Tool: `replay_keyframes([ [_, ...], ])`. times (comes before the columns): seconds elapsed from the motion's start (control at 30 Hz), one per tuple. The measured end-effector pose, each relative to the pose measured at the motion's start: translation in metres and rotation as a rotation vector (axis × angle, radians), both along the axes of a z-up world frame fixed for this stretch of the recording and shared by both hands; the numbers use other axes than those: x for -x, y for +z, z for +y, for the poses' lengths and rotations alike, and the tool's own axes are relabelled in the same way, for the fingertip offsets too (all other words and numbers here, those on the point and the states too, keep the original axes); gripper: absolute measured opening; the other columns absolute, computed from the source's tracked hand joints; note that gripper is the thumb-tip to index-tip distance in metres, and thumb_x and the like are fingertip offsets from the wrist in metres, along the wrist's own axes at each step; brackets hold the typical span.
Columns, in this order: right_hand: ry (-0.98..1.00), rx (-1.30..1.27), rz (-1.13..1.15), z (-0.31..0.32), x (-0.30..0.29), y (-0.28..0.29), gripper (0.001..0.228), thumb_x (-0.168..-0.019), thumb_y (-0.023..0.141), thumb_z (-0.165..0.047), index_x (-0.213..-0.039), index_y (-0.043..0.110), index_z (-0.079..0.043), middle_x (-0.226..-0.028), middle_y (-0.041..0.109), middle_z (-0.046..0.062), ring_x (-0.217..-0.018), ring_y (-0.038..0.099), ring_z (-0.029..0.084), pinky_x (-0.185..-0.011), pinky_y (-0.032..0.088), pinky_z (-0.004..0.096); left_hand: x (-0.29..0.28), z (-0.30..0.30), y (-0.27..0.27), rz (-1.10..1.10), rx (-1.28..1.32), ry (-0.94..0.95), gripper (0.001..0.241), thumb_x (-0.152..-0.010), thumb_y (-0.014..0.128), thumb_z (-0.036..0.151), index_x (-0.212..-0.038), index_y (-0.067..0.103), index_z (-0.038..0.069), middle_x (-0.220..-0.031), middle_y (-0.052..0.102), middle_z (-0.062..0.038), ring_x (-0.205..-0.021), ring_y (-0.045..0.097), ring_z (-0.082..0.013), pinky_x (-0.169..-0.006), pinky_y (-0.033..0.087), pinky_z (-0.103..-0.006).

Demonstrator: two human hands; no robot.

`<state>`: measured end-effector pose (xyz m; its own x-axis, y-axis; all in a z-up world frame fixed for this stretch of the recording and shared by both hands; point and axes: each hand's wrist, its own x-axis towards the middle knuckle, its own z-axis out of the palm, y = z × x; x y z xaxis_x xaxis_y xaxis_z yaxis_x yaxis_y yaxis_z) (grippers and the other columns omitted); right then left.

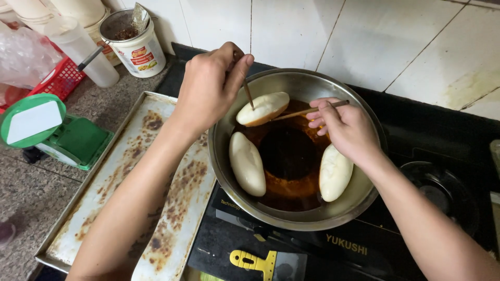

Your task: Preparing bread by adding toppings, checking the oven, and deep-frying dough.

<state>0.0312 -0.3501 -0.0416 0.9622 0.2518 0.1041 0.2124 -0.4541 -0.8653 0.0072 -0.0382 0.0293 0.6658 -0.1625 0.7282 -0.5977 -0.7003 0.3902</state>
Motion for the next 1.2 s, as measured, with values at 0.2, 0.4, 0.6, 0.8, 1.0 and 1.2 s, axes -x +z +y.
replay_keyframes([
  [0.2,-0.001,-0.012,0.008,0.002,0.0,0.002,0.041,-0.123,0.055,-0.023,-0.129,0.078,0.011,-0.113,0.089,0.02,-0.09,0.086,0.022,-0.074,0.069,0.03,0.0,-0.003,0.003,0.0,-0.017,0.018,0.025,-0.117,0.076,0.009,-0.096,0.074,-0.005,-0.069,0.073,-0.011,-0.048,0.058,-0.022,-0.051,0.049,-0.0371],
  [0.4,0.018,0.02,-0.043,0.003,-0.004,-0.001,0.036,-0.122,0.055,-0.017,-0.129,0.078,0.009,-0.11,0.089,0.019,-0.091,0.088,0.023,-0.075,0.073,0.03,-0.016,-0.01,-0.012,0.034,-0.088,0.052,0.029,-0.116,0.075,0.014,-0.092,0.073,-0.001,-0.066,0.073,-0.01,-0.046,0.06,-0.026,-0.052,0.051,-0.0404],
  [0.6,-0.014,-0.004,-0.028,0.004,-0.004,-0.003,0.04,-0.122,0.053,-0.021,-0.13,0.081,0.007,-0.109,0.09,0.021,-0.086,0.088,0.025,-0.075,0.072,0.033,-0.039,-0.017,0.0,0.069,-0.129,0.04,0.027,-0.116,0.073,0.02,-0.094,0.077,0.005,-0.066,0.071,-0.013,-0.061,0.065,-0.0364,-0.058,0.053,-0.0497],
  [0.8,-0.024,0.005,0.035,0.006,-0.005,-0.005,0.04,-0.121,0.054,-0.021,-0.128,0.081,0.008,-0.109,0.091,0.015,-0.086,0.086,0.02,-0.074,0.072,0.029,-0.043,-0.049,0.034,-0.168,-0.082,-0.058,0.024,-0.114,0.076,0.006,-0.091,0.077,-0.002,-0.066,0.076,-0.01,-0.044,0.062,-0.0207,-0.047,0.05,-0.0339],
  [1.0,-0.041,-0.018,0.049,0.008,-0.002,-0.001,0.04,-0.12,0.054,-0.02,-0.126,0.082,0.009,-0.108,0.091,0.014,-0.086,0.085,0.019,-0.075,0.071,0.028,-0.066,-0.082,0.021,-0.16,-0.12,-0.061,0.029,-0.112,0.074,0.016,-0.088,0.072,0.0,-0.065,0.072,-0.013,-0.047,0.064,-0.0363,-0.053,0.054,-0.0467],
  [1.2,-0.034,-0.067,0.041,0.009,-0.003,-0.005,0.039,-0.119,0.054,-0.016,-0.123,0.082,0.01,-0.109,0.09,0.015,-0.085,0.085,0.019,-0.074,0.071,0.028,-0.079,-0.088,0.01,-0.108,-0.148,-0.043,0.028,-0.111,0.076,0.017,-0.09,0.076,-0.001,-0.071,0.077,-0.016,-0.051,0.068,-0.04,-0.055,0.056,-0.0486],
])
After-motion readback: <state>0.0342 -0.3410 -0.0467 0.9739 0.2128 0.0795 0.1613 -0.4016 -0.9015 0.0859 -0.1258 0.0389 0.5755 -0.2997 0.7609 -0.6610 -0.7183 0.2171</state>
